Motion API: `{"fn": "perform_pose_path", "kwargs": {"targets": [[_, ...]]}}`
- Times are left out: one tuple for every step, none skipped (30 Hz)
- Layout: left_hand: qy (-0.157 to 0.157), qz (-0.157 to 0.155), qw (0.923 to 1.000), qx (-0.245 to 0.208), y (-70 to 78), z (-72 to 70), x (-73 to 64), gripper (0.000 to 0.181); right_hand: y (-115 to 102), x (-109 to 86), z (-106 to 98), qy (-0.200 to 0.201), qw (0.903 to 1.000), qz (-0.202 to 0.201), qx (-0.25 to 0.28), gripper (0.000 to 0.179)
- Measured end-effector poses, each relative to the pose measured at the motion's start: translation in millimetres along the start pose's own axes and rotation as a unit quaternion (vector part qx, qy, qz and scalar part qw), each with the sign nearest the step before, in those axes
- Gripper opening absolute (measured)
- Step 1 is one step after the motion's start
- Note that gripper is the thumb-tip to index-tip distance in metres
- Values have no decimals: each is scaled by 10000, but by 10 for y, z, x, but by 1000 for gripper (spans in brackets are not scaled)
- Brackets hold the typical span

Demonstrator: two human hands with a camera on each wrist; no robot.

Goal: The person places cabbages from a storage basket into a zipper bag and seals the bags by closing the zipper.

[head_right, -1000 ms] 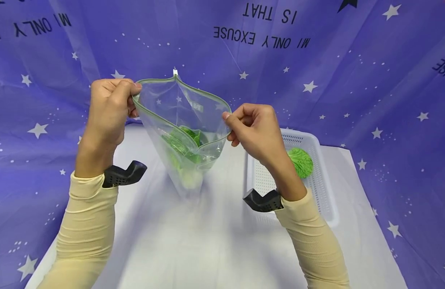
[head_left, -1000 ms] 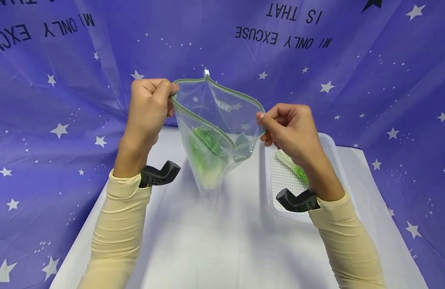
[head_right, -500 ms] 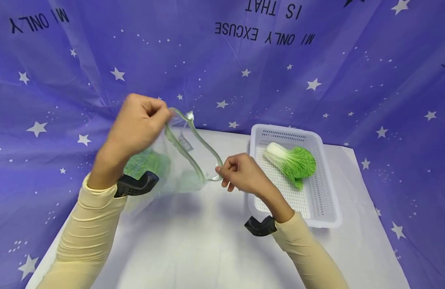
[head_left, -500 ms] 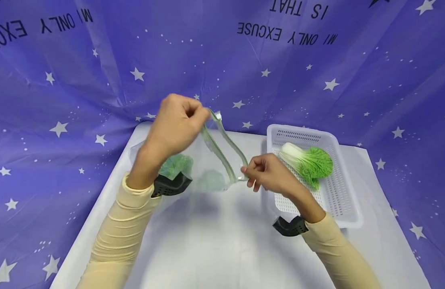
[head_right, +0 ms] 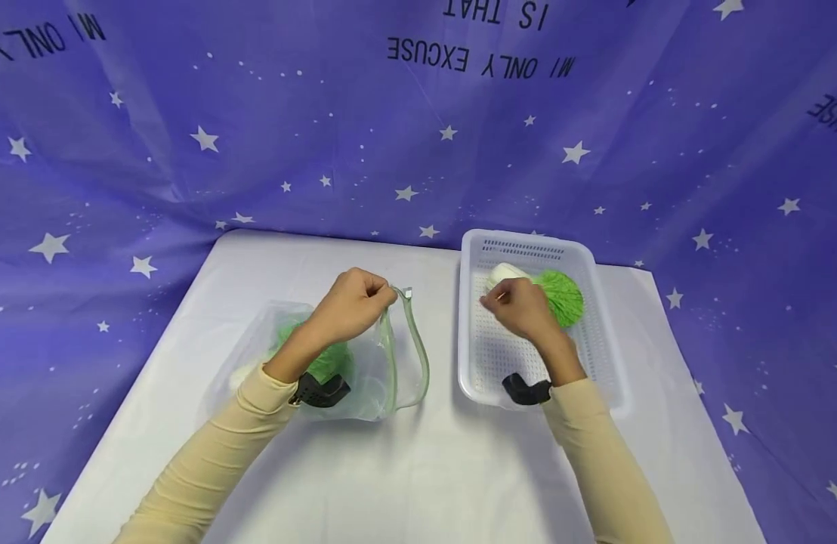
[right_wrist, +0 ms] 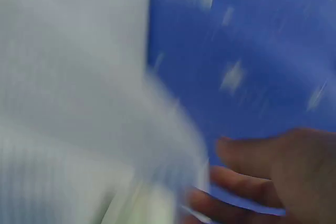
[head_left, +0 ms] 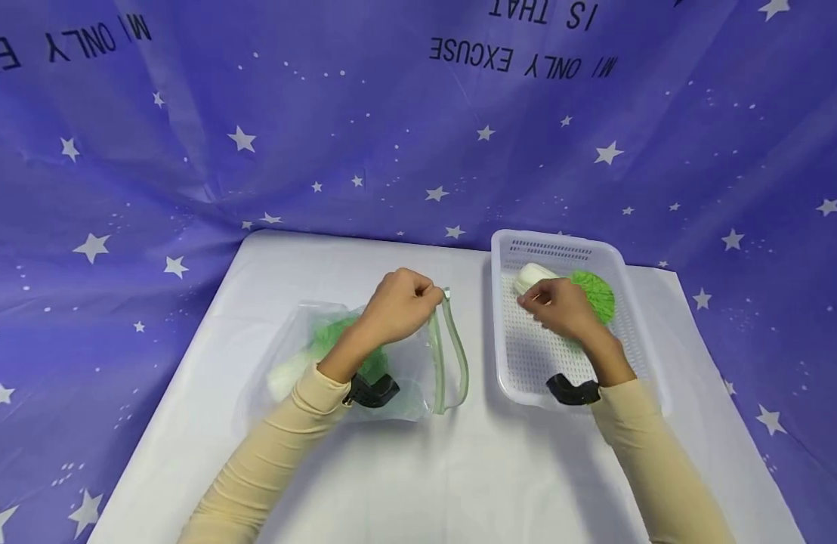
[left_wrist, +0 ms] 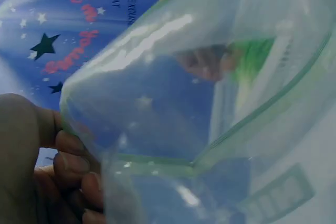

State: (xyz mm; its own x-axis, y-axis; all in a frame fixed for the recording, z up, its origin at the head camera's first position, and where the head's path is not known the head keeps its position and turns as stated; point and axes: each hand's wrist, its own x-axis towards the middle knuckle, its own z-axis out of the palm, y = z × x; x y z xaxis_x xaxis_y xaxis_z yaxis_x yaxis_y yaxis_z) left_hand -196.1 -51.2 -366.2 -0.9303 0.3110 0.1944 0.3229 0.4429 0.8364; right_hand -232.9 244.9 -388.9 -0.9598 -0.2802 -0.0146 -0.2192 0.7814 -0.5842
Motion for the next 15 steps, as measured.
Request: {"fn": "perform_pose_path", "kwargs": {"targets": [[-28, -1, 10000, -50, -23, 37, -7, 42, 135, 65, -50, 295, 9991, 72, -282, 30], [-47, -13, 10000, -83, -43, 70, -14, 41, 279, 129, -88, 513, 9970, 141, -565, 35], [-76, -41, 9999, -113, -64, 100, -23, 41, 418, 189, -115, 629, 9945, 221, -811, 42], [-93, -69, 9999, -119, -85, 125, -32, 41, 542, 243, -132, 608, 9928, 334, -975, 51], [-130, -101, 9997, -155, -100, 144, -44, 40, 655, 290, -142, 475, 9920, 481, -1070, 60], [-176, -142, 9996, -193, -117, 160, -57, 40, 752, 329, -145, 290, 9914, 617, -1116, 70], [-209, -177, 9994, -228, -128, 169, -70, 40, 841, 364, -140, 90, 9908, 727, -1139, 79], [-236, -214, 9991, -271, -137, 174, -82, 40, 914, 389, -132, -110, 9896, 814, -1178, 87], [-269, -231, 9989, -317, -146, 177, -92, 40, 973, 404, -122, -293, 9878, 884, -1248, 93], [-301, -238, 9986, -375, -153, 176, -99, 40, 1021, 410, -114, -430, 9856, 943, -1334, 98], [-316, -239, 9983, -437, -159, 171, -104, 39, 1066, 411, -106, -514, 9837, 951, -1434, 100], [-301, -241, 9981, -470, -165, 165, -107, 39, 1096, 408, -99, -561, 9824, 928, -1524, 102], [-277, -235, 9981, -497, -170, 154, -109, 39, 1119, 403, -92, -560, 9811, 873, -1634, 101], [-247, -240, 9981, -508, -179, 144, -109, 39, 1137, 397, -88, -507, 9805, 801, -1721, 99], [-215, -249, 9982, -507, -188, 132, -109, 39, 1147, 388, -84, -413, 9801, 745, -1793, 94]]}}
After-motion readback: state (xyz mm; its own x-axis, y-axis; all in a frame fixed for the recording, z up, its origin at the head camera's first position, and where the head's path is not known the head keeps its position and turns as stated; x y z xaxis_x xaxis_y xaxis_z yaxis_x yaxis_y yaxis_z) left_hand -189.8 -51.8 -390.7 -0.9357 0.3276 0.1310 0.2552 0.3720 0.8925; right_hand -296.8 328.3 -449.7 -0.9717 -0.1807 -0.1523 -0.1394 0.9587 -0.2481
